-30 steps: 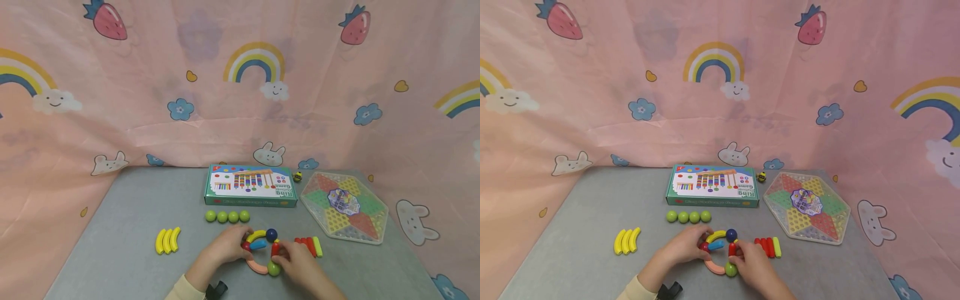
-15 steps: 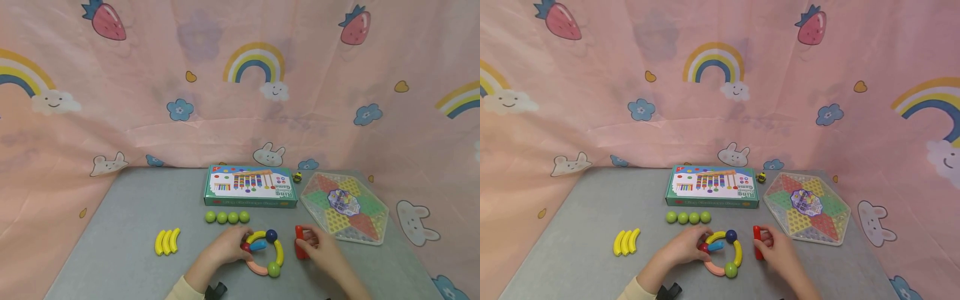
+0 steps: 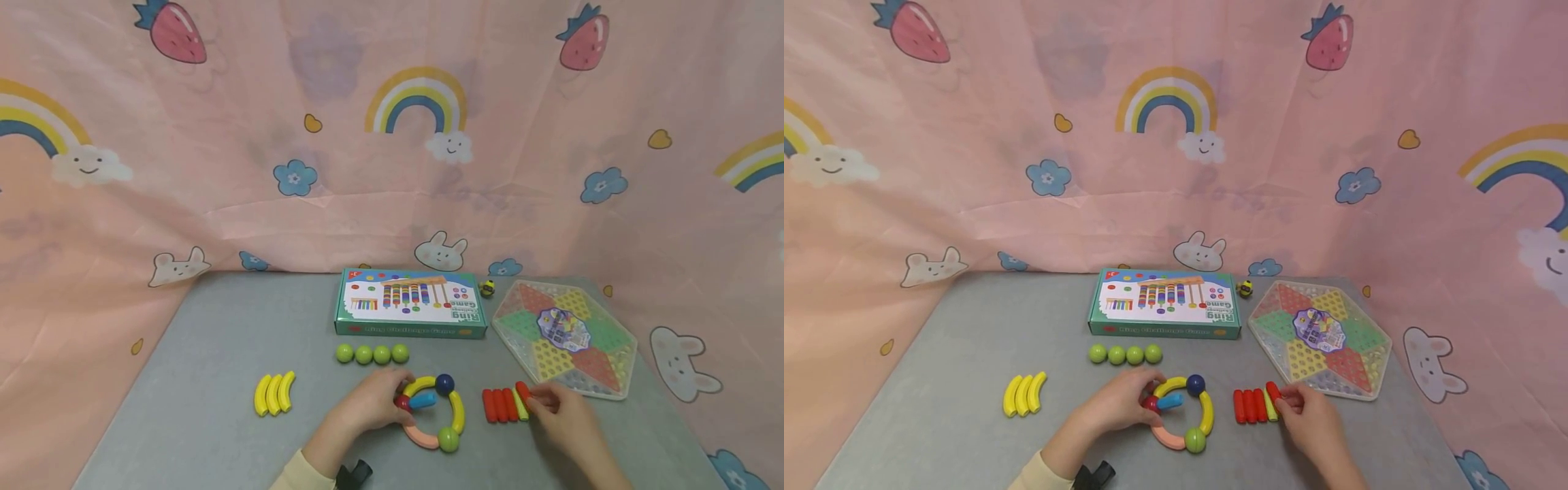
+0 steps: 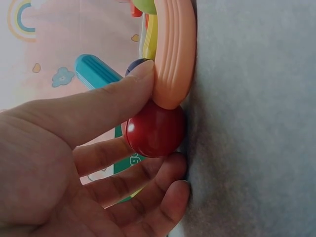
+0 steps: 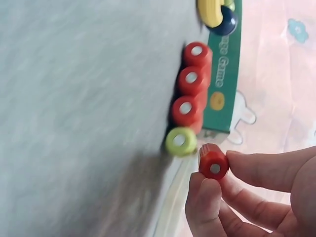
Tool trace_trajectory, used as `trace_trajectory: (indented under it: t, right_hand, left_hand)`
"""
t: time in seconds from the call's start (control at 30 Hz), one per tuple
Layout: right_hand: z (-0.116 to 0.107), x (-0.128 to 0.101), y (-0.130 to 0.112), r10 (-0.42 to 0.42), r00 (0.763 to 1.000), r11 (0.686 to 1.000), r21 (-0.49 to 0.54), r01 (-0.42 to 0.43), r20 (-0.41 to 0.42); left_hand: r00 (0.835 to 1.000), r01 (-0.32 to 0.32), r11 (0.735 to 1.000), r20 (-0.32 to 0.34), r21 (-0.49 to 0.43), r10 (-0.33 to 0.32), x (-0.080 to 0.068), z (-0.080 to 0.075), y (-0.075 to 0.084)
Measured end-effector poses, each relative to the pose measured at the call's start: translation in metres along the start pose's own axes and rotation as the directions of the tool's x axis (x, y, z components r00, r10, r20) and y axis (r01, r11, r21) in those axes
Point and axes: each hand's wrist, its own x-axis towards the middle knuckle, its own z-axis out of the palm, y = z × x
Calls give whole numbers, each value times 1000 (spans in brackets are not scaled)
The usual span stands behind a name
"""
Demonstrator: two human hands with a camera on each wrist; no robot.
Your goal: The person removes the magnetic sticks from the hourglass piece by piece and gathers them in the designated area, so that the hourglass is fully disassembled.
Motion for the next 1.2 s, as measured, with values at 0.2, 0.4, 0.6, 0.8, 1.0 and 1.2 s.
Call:
trace_trajectory:
  t: [0.2, 0.4, 0.6, 0.8, 1.0, 1.2]
  right_hand:
    - [-1, 1, 9, 12, 1000, 999, -36, -12, -11]
    - [5, 4, 13, 49, 998, 998, -31, -48, 37]
    - [8, 5, 14, 45, 998, 997, -63, -41, 51]
    - [5, 6, 10, 12, 999, 996, -93, -8, 43]
    - [1, -3, -26, -82, 997, 995, -56, 82, -1]
    - [19, -12, -77, -153, 987, 987, 64, 150, 44]
  left_hand:
    - [1000, -5, 1000, 5, 0, 5, 1, 0, 0]
    - [1000, 2, 1000, 9, 0, -2, 1, -1, 0]
    - [1000, 4, 1000, 9, 6, -4, 0, -2, 2]
    - [1000, 10, 1000, 13, 5, -10, 2, -1, 2]
    - [1000, -3, 1000, 24, -18, 3, 3, -2, -1]
    - [999, -28, 999, 35, -41, 29, 3, -3, -6]
